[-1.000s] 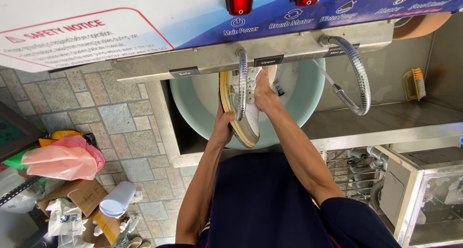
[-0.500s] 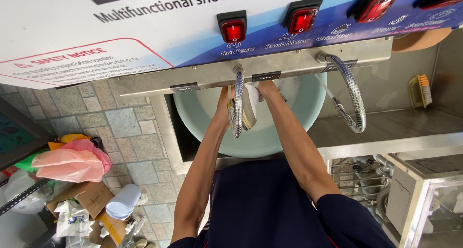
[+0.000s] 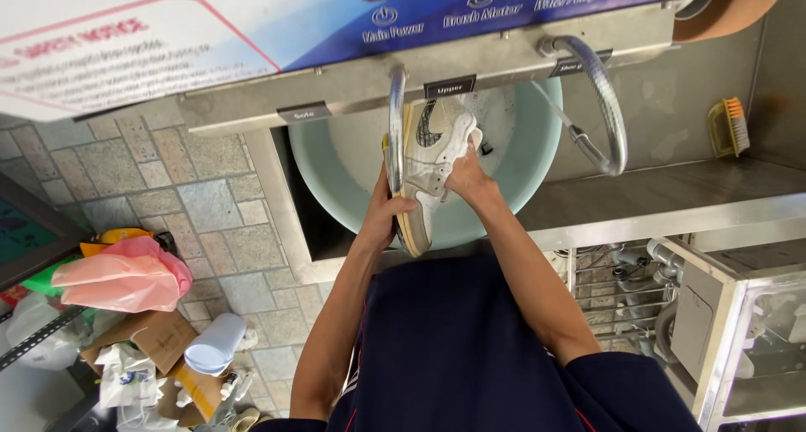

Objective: Cleaning and washing several pairs of sneakers at a shoe repair shop station.

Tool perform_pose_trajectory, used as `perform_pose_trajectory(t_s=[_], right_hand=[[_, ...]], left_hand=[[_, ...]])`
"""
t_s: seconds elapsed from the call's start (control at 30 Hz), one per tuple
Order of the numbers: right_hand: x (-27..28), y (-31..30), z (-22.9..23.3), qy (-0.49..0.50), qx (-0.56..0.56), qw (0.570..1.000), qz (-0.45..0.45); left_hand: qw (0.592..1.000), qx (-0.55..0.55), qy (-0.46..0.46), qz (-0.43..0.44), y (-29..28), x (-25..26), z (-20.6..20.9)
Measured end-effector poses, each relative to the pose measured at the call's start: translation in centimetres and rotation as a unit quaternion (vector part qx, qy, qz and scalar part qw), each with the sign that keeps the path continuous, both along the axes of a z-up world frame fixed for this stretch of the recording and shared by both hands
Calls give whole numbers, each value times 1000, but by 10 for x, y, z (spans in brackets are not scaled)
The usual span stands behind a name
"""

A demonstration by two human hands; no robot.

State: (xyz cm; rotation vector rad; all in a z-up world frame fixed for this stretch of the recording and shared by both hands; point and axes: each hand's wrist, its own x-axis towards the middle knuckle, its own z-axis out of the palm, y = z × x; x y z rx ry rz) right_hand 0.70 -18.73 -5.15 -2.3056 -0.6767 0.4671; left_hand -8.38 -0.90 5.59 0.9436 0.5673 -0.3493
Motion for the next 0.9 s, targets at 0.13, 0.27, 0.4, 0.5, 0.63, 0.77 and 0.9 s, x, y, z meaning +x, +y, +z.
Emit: perform_pose_trajectory(t_s=[0.13, 0.27, 0.4, 0.5, 0.63, 0.77, 0.9], right_hand=[[-11, -7, 84, -55, -84, 994, 39], [-23, -21, 150, -5, -20, 999, -33], [-35, -23, 204, 53, 18, 992, -116], [-51, -27, 190, 100, 24, 979, -177], [-50, 1, 212, 84, 60, 973, -205], [-33, 50, 286, -61, 192, 974, -109], [-27, 77, 299, -225, 115, 967, 18]], left_hand=[[998, -34, 6, 45, -15, -18, 6], [997, -24, -5, 71, -13, -34, 16], [998, -10, -40, 46, 3, -56, 41], [995, -25, -80, 53, 11, -69, 38], [990, 46, -127, 45, 18, -61, 26], [999, 24, -33, 29, 25, -43, 47], [997, 22, -65, 27, 30, -46, 41]])
